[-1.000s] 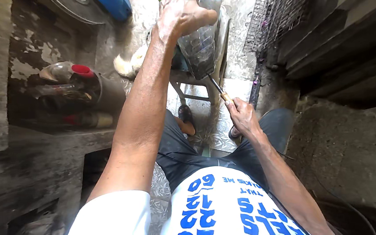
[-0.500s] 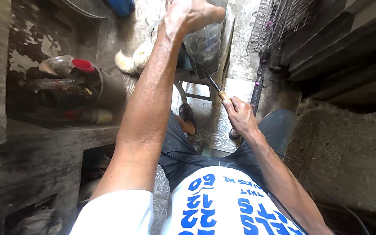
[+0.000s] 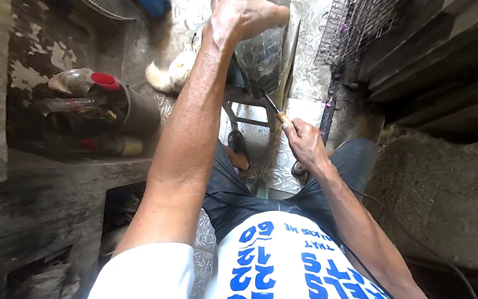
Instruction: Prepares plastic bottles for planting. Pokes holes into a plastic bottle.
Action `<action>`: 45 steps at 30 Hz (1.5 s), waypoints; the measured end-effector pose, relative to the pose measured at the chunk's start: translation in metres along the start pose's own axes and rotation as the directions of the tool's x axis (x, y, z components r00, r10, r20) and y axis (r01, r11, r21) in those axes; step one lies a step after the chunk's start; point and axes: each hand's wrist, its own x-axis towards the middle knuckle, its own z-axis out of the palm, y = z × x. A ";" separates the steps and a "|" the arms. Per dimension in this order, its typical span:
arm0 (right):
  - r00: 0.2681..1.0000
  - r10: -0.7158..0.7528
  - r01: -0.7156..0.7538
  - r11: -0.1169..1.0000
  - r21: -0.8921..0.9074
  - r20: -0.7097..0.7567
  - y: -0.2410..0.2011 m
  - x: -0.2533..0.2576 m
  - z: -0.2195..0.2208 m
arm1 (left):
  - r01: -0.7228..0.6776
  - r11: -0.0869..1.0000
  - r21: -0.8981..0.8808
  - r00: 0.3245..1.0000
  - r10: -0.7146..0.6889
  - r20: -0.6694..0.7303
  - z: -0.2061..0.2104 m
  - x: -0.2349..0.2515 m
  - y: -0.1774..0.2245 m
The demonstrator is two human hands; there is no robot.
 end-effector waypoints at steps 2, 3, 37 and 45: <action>1.000 -0.004 0.004 1.000 -0.004 0.001 -0.001 0.001 0.001 | -0.013 1.000 0.006 1.000 0.013 0.004 -0.001 -0.001 0.001; 1.000 -0.004 0.004 1.000 -0.006 0.002 -0.002 0.001 0.001 | -0.007 1.000 0.016 1.000 0.007 0.008 -0.001 -0.001 0.001; 0.998 0.024 -0.022 0.999 0.046 -0.050 0.013 0.003 -0.019 | 0.000 0.999 0.037 1.000 -0.001 0.026 -0.004 -0.005 0.004; 0.996 0.091 -0.091 0.996 -0.013 -0.004 0.006 0.026 -0.021 | 0.012 0.998 0.062 0.998 -0.016 0.060 -0.002 -0.001 0.003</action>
